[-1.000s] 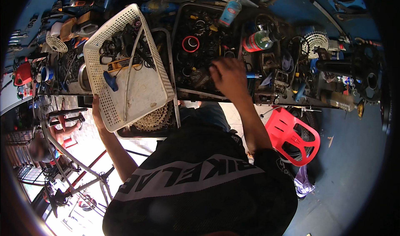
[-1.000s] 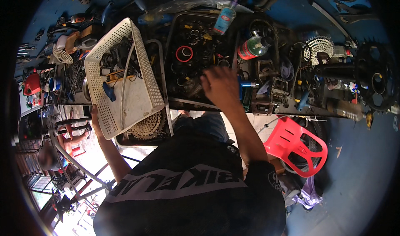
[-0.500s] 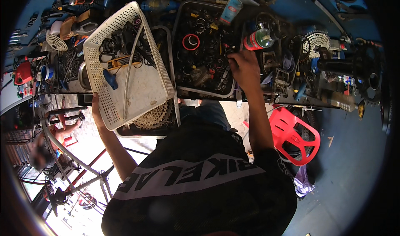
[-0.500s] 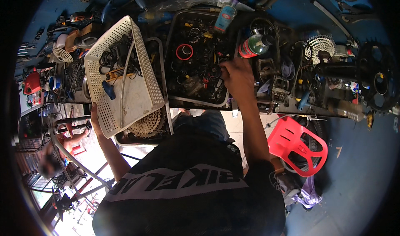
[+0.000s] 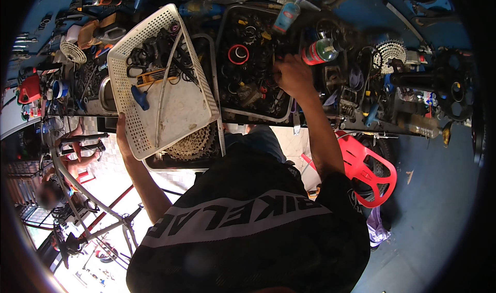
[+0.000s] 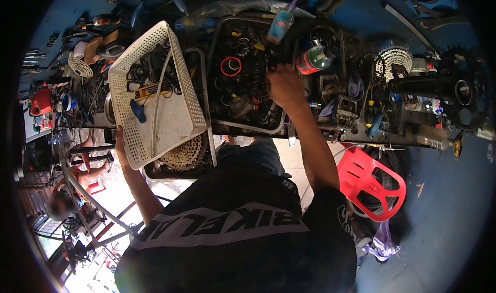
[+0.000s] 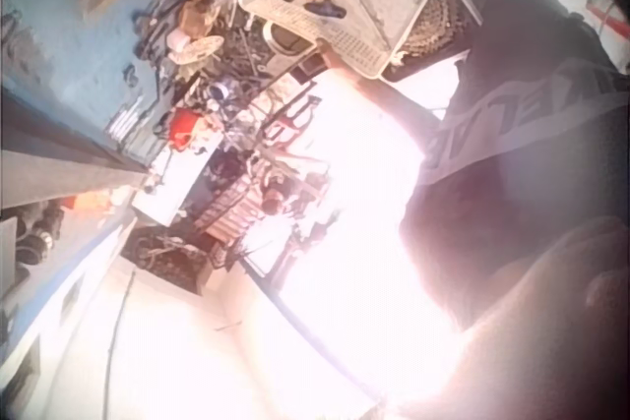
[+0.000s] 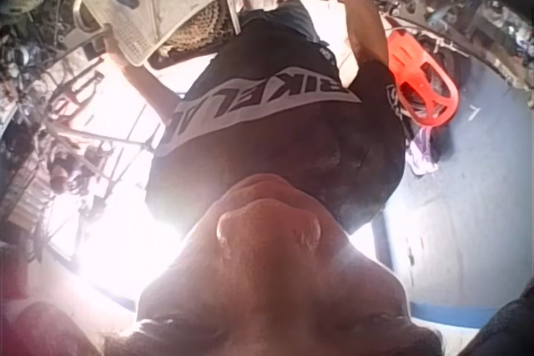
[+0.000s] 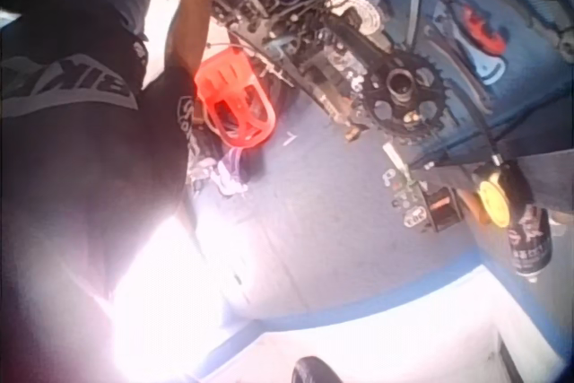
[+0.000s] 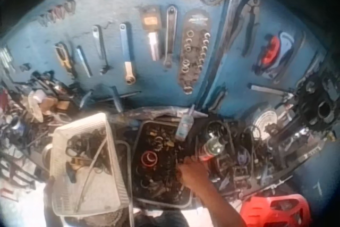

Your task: The person searches through drawers and bins for small parts, then installs a headset bearing into the bicycle frame's head tube. They handle the frame and parts repeatedly, moving between the workbench and the frame.

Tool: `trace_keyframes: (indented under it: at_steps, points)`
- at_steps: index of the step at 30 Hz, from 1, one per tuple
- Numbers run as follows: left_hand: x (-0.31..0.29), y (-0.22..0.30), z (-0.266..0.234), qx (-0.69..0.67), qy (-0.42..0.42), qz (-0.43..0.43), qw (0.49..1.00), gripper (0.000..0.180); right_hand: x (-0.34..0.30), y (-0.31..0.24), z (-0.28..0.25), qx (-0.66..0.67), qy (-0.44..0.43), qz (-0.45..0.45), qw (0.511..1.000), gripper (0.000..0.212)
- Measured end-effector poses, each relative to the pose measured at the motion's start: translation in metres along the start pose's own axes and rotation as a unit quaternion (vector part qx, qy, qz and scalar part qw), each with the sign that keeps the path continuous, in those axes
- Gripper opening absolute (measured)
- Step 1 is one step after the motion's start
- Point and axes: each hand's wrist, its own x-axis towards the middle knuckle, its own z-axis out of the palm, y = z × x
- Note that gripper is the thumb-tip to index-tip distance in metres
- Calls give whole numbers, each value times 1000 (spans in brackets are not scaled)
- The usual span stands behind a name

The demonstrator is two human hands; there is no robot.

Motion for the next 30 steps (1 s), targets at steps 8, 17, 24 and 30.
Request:
trace_keyframes:
  at_steps: [8,17,24,30]
  points:
    - [5,-4,-11,3,3,-11,1000,54,-19,10,-5,668,-23,33,743,26]
    - [2,0,-1,-2,-13,-3,1000,53,-28,-8,-7,873,-14,-37,485,31]
    - [9,-4,-12,-3,-27,1,1000,55,-34,-9,-3,878,-24,-54,476,33]
    - [5,-4,-12,-11,-16,-2,1000,55,-40,-39,-2,867,-61,3,494,42]
